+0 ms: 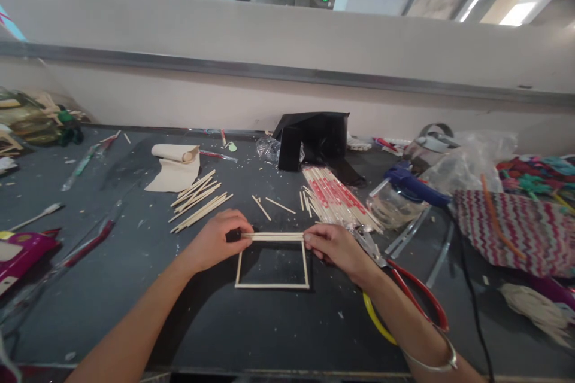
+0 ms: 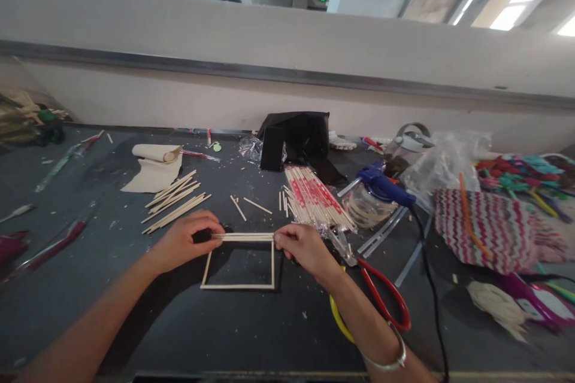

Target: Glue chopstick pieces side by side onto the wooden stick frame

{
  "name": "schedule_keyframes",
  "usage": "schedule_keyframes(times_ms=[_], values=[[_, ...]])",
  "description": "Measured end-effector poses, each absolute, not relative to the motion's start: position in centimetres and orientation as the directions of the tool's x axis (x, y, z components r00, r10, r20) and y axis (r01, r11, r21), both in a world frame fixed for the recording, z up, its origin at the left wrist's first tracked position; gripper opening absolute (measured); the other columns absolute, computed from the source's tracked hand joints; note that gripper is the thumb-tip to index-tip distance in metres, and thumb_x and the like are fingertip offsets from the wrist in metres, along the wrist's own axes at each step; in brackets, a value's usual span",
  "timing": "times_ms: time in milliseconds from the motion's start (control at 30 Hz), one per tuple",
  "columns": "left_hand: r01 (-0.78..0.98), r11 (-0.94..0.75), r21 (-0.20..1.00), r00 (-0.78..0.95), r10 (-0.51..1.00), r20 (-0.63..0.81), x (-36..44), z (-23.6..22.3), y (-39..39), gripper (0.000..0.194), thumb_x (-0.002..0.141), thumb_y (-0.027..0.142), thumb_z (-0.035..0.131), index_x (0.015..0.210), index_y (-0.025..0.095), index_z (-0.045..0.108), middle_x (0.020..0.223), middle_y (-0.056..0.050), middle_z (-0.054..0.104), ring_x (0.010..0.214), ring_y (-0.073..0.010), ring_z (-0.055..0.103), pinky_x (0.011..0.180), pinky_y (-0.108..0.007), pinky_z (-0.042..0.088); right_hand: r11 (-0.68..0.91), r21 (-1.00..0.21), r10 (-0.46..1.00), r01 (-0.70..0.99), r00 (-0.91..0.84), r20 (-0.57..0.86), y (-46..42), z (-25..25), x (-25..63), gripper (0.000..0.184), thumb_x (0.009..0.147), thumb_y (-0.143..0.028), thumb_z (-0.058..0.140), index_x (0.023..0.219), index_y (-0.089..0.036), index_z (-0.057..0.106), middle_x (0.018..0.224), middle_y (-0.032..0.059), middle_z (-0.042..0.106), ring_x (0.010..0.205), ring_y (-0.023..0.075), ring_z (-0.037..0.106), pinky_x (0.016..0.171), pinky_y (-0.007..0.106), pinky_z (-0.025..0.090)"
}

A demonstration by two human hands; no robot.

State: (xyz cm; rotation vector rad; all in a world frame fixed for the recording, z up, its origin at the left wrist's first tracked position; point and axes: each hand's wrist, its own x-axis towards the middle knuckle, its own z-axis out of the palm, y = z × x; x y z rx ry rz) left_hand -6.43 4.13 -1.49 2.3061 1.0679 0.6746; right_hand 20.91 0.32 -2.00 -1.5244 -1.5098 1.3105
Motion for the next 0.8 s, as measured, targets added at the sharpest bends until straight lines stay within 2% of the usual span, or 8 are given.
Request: schedule_keyframes(times_ms=[133, 333, 467, 567, 733, 800], values=[[0.558, -0.547, 0.625, 0.572, 0.798, 0.188, -6.2, -1.7, 4.0, 0.007, 0.08, 0.024, 0.061, 0.083, 0.02, 0.066, 0.086, -0.002, 0.062, 0.08, -0.0153, 0.056, 0.076, -0.028, 0.043, -0.094, -0.902, 0.985, 0.421, -0.091, -0.145, 0.4, -2.1, 20.7, 0.018, 0.077, -0.031, 0.056, 0.069, -0.016, 0.063, 0.054, -0.0043, 0.051, 0.048, 0.0079, 0.042, 0.046, 0.02, 0.031], [0.562, -0.543, 0.624, 0.586, 0.793, 0.163, -6.1, -2.0, 4.0, 0.009, 0.081, 0.027, 0.06, 0.083, 0.02, 0.066, 0.086, -0.003, 0.063, 0.08, -0.0156, 0.055, 0.075, -0.028, 0.043, -0.144, -0.938, 0.989, 0.316, 0.015, -0.146, 0.4, -2.4, 20.8, 0.017, 0.077, -0.033, 0.051, 0.07, -0.018, 0.055, 0.05, -0.0064, 0.04, 0.045, 0.0081, 0.035, 0.041, 0.019, 0.024], [0.561, -0.551, 0.618, 0.602, 0.784, 0.153, -6.0, -2.3, 4.1, 0.011, 0.081, 0.029, 0.061, 0.084, 0.02, 0.067, 0.088, -0.004, 0.064, 0.084, -0.0163, 0.056, 0.076, -0.029, 0.043, -0.184, -0.975, 0.983, 0.128, 0.049, -0.179, 0.4, -2.2, 20.6, 0.017, 0.077, -0.035, 0.048, 0.071, -0.02, 0.047, 0.05, -0.0078, 0.035, 0.043, 0.0066, 0.029, 0.038, 0.017, 0.02], [0.565, -0.557, 0.608, 0.607, 0.78, 0.15, -6.0, -2.4, 4.1, 0.01, 0.081, 0.027, 0.061, 0.084, 0.02, 0.068, 0.089, -0.004, 0.064, 0.084, -0.0163, 0.056, 0.077, -0.029, 0.042, -0.151, -0.989, 0.984, 0.007, 0.096, -0.15, 0.4, -1.7, 20.5, 0.017, 0.075, -0.033, 0.047, 0.066, -0.02, 0.04, 0.054, -0.0076, 0.033, 0.045, 0.006, 0.029, 0.038, 0.016, 0.019], [0.559, -0.568, 0.604, 0.608, 0.776, 0.167, -6.0, -2.6, 4.2, 0.009, 0.081, 0.025, 0.062, 0.084, 0.019, 0.068, 0.088, -0.004, 0.064, 0.083, -0.016, 0.056, 0.077, -0.029, 0.042, -0.024, -0.967, 0.981, -0.255, 0.182, -0.072, 0.3, -0.9, 20.3, 0.023, 0.076, -0.031, 0.052, 0.063, -0.019, 0.037, 0.06, -0.0064, 0.034, 0.049, 0.0059, 0.035, 0.04, 0.016, 0.024], [0.548, -0.569, 0.613, 0.608, 0.774, 0.176, -6.1, -2.7, 4.2, 0.009, 0.081, 0.025, 0.062, 0.084, 0.019, 0.068, 0.088, -0.004, 0.064, 0.083, -0.016, 0.056, 0.077, -0.028, 0.042, 0.035, -0.939, 0.982, -0.343, 0.186, -0.032, 0.2, -0.7, 20.3, 0.024, 0.075, -0.031, 0.057, 0.063, -0.019, 0.04, 0.064, -0.0045, 0.041, 0.055, 0.0073, 0.042, 0.041, 0.016, 0.028]])
